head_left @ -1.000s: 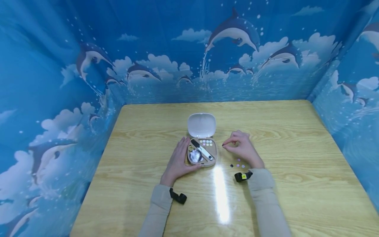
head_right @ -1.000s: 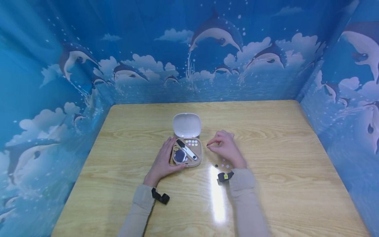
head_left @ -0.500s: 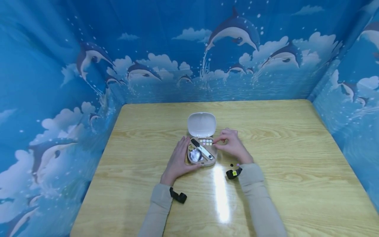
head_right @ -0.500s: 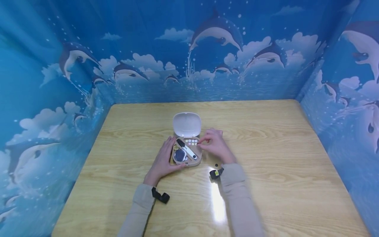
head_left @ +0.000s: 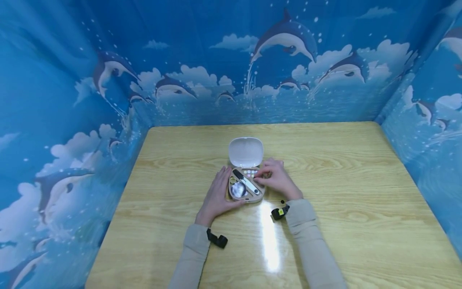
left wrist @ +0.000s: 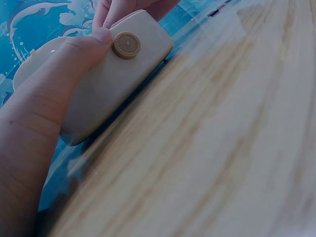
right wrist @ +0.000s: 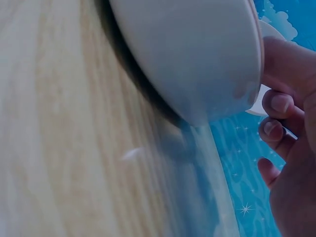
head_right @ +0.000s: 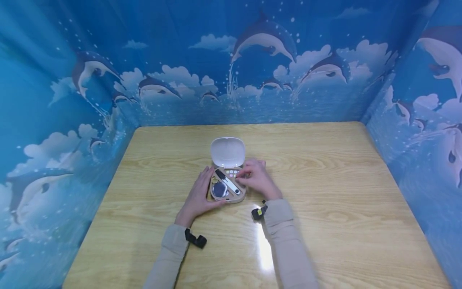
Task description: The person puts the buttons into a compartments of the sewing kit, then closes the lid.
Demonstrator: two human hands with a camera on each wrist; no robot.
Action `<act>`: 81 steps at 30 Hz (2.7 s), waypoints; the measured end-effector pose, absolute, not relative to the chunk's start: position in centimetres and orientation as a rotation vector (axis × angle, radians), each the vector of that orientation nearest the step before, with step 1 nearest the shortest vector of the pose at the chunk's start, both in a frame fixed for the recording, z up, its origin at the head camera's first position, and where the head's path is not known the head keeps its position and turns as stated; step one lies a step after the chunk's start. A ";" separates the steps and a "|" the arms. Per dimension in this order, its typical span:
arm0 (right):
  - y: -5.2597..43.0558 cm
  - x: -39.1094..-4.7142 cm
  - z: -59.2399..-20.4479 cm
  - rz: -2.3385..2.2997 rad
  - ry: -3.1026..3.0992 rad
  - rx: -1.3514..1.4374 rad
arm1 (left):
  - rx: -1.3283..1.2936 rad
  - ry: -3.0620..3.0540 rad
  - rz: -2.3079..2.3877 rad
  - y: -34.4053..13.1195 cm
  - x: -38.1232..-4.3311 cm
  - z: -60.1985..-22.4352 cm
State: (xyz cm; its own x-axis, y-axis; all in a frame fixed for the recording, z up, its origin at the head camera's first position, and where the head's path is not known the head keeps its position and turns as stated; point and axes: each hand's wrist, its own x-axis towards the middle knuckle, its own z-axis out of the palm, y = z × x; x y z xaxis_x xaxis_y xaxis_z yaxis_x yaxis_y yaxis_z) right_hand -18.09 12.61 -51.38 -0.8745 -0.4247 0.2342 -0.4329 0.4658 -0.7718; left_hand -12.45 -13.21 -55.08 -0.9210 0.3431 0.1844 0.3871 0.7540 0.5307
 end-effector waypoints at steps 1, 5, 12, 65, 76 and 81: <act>12.6 -18.1 -51.4 1.419 -2.684 0.784 | -0.599 -2.871 -0.892 -13.2 -12.5 -55.1; 12.6 -18.1 -51.6 1.416 -2.711 0.790 | -0.601 -2.874 -0.888 -13.2 -12.5 -55.1; 12.5 -18.2 -51.8 1.388 -2.709 0.817 | -0.615 -2.870 -0.888 -13.1 -12.4 -55.0; 18.8 -15.9 -50.3 1.428 -2.586 0.553 | -0.596 -2.877 -0.916 -13.1 -12.3 -55.0; 21.4 -14.8 -51.8 1.430 -2.564 0.517 | -0.592 -2.869 -0.910 -13.1 -12.4 -55.1; 22.3 -14.4 -52.8 1.495 -2.575 0.473 | -0.590 -2.867 -0.913 -13.2 -12.4 -55.1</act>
